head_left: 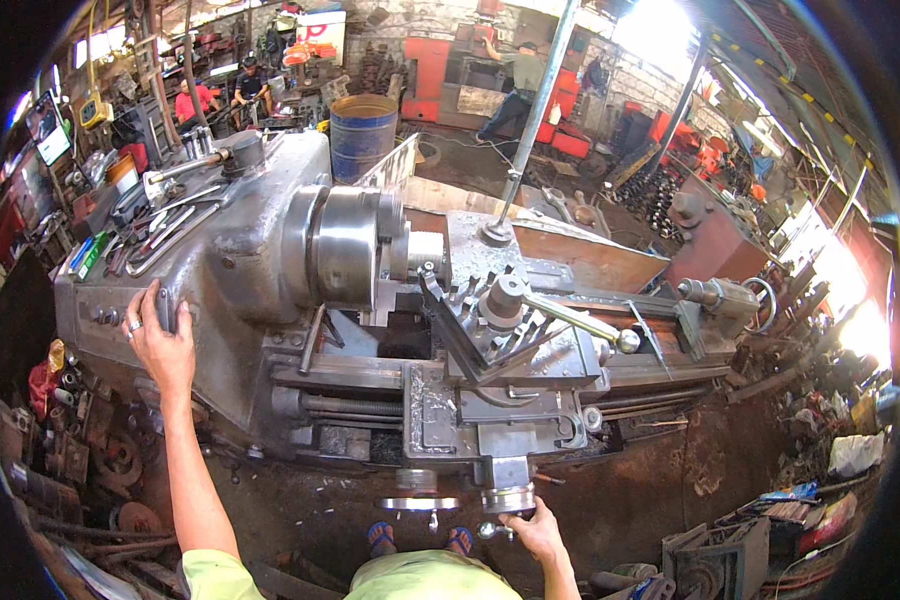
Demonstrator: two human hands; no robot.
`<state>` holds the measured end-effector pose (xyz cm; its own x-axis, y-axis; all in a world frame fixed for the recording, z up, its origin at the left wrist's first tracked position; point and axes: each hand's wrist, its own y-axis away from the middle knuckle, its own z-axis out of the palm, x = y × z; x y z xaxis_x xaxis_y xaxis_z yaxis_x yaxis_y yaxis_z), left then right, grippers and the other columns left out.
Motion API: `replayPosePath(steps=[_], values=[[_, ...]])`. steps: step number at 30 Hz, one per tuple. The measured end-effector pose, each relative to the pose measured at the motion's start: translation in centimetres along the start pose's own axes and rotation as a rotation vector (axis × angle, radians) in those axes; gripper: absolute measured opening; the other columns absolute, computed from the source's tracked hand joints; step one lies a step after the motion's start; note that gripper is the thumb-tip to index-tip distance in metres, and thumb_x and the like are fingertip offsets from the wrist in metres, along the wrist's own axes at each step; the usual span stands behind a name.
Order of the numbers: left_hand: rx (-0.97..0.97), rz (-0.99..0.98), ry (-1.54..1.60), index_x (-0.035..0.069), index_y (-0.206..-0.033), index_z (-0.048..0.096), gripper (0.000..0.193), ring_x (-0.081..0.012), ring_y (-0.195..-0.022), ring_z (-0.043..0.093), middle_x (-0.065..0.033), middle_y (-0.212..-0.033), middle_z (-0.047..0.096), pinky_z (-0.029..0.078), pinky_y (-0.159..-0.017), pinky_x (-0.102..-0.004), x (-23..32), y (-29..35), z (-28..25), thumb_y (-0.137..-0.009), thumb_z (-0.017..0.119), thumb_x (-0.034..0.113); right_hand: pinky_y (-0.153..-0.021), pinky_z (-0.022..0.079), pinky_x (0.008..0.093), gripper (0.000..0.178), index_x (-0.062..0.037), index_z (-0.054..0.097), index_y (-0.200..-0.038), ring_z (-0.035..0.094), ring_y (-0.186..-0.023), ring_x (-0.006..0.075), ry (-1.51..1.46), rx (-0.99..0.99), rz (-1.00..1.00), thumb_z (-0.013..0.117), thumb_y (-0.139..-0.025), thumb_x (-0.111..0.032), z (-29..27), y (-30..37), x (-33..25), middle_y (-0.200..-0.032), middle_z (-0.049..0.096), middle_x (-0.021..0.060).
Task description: The person operates a metal lathe in a workshop, repeatedly turning the cross-slide and compound handwheels to advance the cutting tool against a rotating workpiece. The person uses both hands to control the tool position while the lathe runs, producing metal shavings.
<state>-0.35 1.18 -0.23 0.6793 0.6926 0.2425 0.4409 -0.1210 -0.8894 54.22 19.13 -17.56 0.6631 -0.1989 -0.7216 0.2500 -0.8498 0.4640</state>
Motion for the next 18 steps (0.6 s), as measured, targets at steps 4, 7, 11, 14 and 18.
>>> replayPosePath(steps=[4,7,11,14,18], values=[[0.000,-0.005,0.000,0.009,-0.128,0.061,0.049,-0.0347,-0.117,0.050,-0.0131,-0.126,0.055,0.041,-0.101,-0.0479,-0.14,-0.02,0.04,-0.082,0.074,0.017,-0.090,0.049,0.0332,0.064,0.0031,0.059,-0.123,0.065,-0.099,0.0206,0.007,-0.010,0.004,0.084,-0.071,-0.025,-0.18,0.12,-0.36,-0.107,0.070,0.0138],[-0.001,-0.005,-0.006,0.009,-0.128,0.061,0.049,-0.0347,-0.117,0.050,-0.0132,-0.126,0.055,0.041,-0.101,-0.0479,-0.23,-0.01,0.01,-0.082,0.074,0.017,-0.092,0.049,0.0349,0.072,0.0034,0.057,-0.126,0.065,-0.103,0.0244,0.030,-0.039,0.022,0.084,-0.070,-0.033,-0.38,0.04,-0.30,-0.112,0.069,0.0174],[0.002,0.012,0.001,0.008,-0.127,0.061,0.048,-0.0349,-0.116,0.051,-0.0136,-0.125,0.055,0.041,-0.100,-0.0481,-0.36,-0.07,0.00,-0.082,0.074,0.017,-0.093,0.050,0.0356,0.075,0.0039,0.056,-0.127,0.066,-0.105,0.0262,0.050,-0.028,0.002,0.084,-0.069,-0.036,-0.35,-0.18,0.08,-0.113,0.069,0.0192],[0.001,0.002,-0.023,0.008,-0.127,0.061,0.048,-0.0351,-0.115,0.051,-0.0140,-0.125,0.055,0.041,-0.100,-0.0483,-0.44,-0.10,0.08,-0.082,0.074,0.017,-0.093,0.050,0.0355,0.076,0.0040,0.056,-0.127,0.066,-0.106,0.0265,0.011,-0.023,0.004,0.084,-0.069,-0.036,-0.14,-0.35,0.33,-0.113,0.069,0.0193],[0.005,0.005,-0.013,0.007,-0.127,0.061,0.048,-0.0352,-0.115,0.051,-0.0141,-0.124,0.056,0.042,-0.098,-0.0484,-0.62,-0.05,0.19,-0.082,0.074,0.016,-0.090,0.050,0.0332,0.064,0.0015,0.060,-0.122,0.066,-0.099,0.0214,0.004,-0.007,0.001,0.085,-0.070,-0.027,-0.11,-0.34,0.49,-0.108,0.071,0.0138]])
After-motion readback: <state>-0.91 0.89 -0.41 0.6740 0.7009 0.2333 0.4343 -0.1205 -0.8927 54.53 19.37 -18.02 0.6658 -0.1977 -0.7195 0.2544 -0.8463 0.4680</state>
